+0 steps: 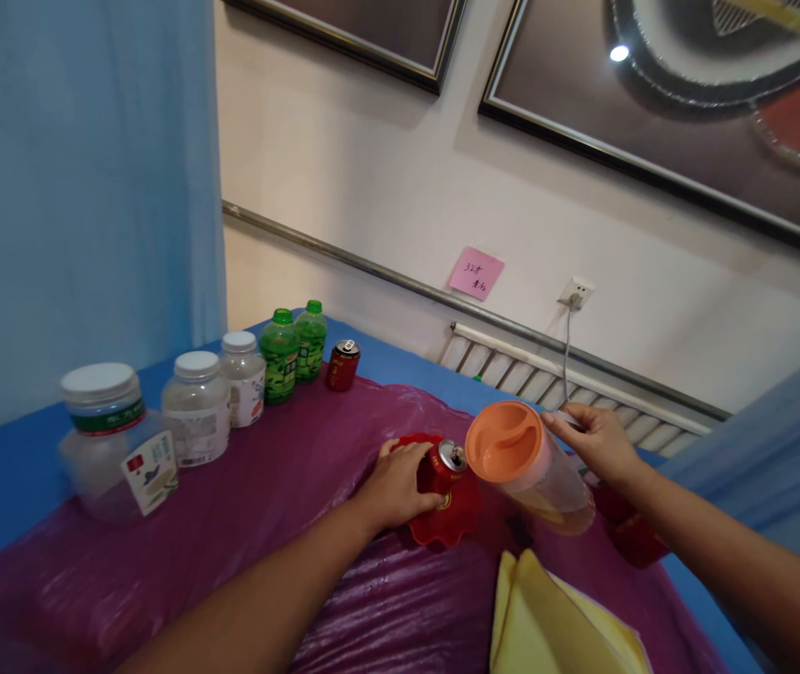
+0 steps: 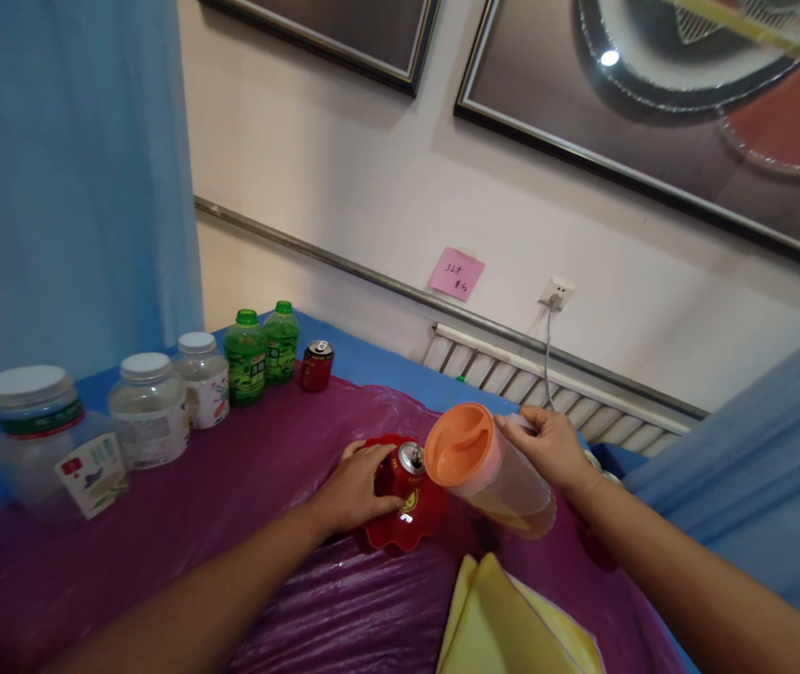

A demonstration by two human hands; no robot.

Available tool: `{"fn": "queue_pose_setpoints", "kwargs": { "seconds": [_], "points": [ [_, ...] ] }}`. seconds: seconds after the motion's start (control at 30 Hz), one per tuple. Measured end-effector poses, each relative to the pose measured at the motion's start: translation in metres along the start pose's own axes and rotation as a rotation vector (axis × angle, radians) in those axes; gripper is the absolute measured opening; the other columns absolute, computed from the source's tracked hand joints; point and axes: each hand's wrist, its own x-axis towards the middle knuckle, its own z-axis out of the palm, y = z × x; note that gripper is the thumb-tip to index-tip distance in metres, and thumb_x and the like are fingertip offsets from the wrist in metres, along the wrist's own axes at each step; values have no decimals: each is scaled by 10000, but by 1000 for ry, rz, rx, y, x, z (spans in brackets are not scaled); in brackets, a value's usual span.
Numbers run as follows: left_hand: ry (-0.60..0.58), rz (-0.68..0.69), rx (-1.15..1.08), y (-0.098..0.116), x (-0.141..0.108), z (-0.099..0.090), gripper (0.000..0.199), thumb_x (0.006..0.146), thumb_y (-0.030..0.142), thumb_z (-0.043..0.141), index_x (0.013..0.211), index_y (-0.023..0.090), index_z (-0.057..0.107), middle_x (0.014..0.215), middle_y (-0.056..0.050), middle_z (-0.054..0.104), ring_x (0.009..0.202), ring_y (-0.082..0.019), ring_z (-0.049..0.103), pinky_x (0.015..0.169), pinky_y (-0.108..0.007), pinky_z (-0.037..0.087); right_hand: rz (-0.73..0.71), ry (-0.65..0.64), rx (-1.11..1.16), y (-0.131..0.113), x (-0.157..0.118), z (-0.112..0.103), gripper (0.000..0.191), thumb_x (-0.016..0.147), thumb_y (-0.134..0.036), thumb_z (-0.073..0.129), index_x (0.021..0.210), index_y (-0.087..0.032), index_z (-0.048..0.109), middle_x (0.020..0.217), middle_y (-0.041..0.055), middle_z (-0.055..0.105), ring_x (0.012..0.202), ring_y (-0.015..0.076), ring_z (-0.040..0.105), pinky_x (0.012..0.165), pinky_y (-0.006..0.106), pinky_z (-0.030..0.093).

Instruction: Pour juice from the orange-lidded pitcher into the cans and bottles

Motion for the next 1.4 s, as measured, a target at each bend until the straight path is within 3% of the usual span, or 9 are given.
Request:
{"fn": "queue_pose_setpoints", "kwargs": {
  "seconds": [1.4],
  "points": [
    [5, -2, -4, -1, -1, 2, 723, 665, 418, 858, 1304, 211, 592, 1346, -124, 675, 1283, -340, 589, 1187, -530, 266, 35, 5, 6, -5, -2, -1, 562, 783, -672, 627, 545, -240, 358, 551, -60, 262, 519, 101, 274, 468, 253, 229]
  ]
}}
